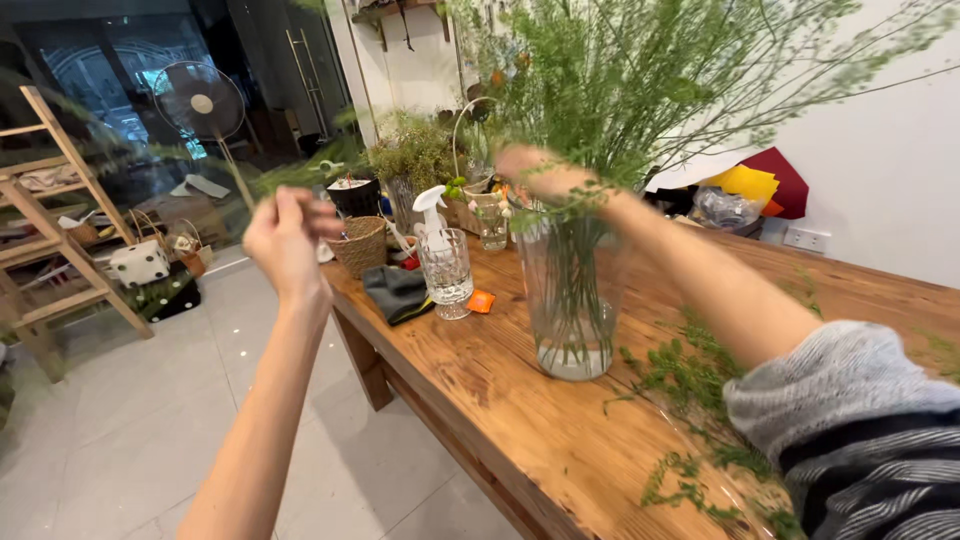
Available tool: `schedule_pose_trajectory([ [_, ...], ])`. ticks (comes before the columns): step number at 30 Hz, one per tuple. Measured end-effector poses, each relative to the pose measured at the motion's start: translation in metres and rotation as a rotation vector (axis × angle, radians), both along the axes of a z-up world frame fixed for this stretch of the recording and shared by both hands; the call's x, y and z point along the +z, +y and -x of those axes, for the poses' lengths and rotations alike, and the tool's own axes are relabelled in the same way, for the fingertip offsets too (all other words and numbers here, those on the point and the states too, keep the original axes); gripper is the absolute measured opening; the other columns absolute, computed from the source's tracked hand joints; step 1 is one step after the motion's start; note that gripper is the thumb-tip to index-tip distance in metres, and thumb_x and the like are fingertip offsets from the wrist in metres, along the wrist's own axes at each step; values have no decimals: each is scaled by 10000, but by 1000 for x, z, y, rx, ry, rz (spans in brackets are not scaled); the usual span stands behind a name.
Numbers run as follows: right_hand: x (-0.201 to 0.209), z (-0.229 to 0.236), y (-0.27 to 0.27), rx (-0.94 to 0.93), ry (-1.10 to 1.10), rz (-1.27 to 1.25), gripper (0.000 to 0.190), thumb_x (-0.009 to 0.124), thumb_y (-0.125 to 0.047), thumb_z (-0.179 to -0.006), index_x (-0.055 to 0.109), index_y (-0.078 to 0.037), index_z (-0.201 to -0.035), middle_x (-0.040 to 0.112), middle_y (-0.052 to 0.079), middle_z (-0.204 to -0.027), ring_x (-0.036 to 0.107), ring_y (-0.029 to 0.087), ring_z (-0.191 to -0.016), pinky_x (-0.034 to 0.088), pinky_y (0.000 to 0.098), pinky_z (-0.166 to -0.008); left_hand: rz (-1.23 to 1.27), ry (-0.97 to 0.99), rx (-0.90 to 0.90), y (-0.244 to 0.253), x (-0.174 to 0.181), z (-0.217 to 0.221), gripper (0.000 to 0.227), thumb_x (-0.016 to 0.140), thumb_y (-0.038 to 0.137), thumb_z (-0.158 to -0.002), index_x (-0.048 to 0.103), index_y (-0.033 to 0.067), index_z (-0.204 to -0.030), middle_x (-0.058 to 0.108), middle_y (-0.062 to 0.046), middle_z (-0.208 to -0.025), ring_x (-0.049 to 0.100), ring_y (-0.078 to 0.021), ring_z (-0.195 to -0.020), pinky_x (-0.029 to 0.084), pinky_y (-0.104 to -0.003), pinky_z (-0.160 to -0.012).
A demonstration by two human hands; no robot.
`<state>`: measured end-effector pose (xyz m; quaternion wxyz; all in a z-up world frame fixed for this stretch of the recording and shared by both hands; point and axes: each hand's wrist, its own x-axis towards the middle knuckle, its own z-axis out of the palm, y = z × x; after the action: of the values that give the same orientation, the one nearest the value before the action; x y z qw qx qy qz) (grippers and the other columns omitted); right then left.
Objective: The person trims greenery stems on a wooden table using orange-handled shears. They repeatedly pick up stems, cut them, and place the trimmed pieces into a tall glass vase. The person also removes leaves from some stems by hand.
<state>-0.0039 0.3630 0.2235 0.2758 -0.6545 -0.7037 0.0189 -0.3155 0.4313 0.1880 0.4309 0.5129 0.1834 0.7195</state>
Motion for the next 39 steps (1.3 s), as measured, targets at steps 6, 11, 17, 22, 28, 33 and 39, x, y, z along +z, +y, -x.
schedule_pose_trajectory([
  [6,0,-74,-17,175,826,-285,995,231,-730,-879,106,-26,-1571,212,311,-1615,359,417,-1457,313,472,-1227,-218,18,-54,-12,83,-68,252,428,129,-1039,636,23,-945,699,-70,-728,667,-125,-494,590,-223,-462],
  [11,-14,-78,-12,257,863,-382,1111,293,-822,-814,107,-25,-1566,210,321,-1609,369,425,-1465,339,485,-1214,-227,215,-111,6,98,-157,263,463,143,-1008,679,28,-914,702,-67,-687,663,-95,-455,514,-147,-409],
  [17,-13,-70,-16,180,817,-412,1112,281,-839,-792,145,-46,-1559,230,316,-1606,387,421,-1460,379,496,-1195,-203,723,-324,-14,69,-213,218,545,94,-989,733,16,-912,720,-72,-675,609,-69,-429,490,-133,-372],
  [22,-14,-78,-13,225,890,-438,1225,326,-899,-706,138,-41,-1560,265,304,-1602,395,432,-1469,362,538,-1186,-228,1153,-562,-24,53,-240,156,687,133,-902,748,21,-813,775,-115,-818,727,-156,-614,655,-262,-603],
  [28,-12,-77,-8,309,910,-402,1327,400,-947,-659,127,-2,-1550,177,343,-1604,313,459,-1478,306,586,-1202,-359,1959,-332,-32,51,-260,289,756,303,-851,751,92,-1049,757,-57,-1045,686,-194,-849,562,-323,-755],
  [33,-16,-75,-7,60,647,-405,270,536,-324,-993,692,-134,-1102,687,88,-1314,621,223,-1296,489,442,-1150,-697,2482,-107,-20,15,-308,528,698,617,-835,721,274,-1235,687,64,-1297,627,-160,-1205,459,-382,-1098],
  [39,-23,-86,0,158,660,-375,577,375,150,-816,621,-88,-1279,655,118,-1337,607,257,-1291,589,338,-1093,-353,1737,-457,-3,64,-251,576,454,-66,-869,514,30,-1434,662,-103,-1236,651,-158,-840,600,-236,-710],
])
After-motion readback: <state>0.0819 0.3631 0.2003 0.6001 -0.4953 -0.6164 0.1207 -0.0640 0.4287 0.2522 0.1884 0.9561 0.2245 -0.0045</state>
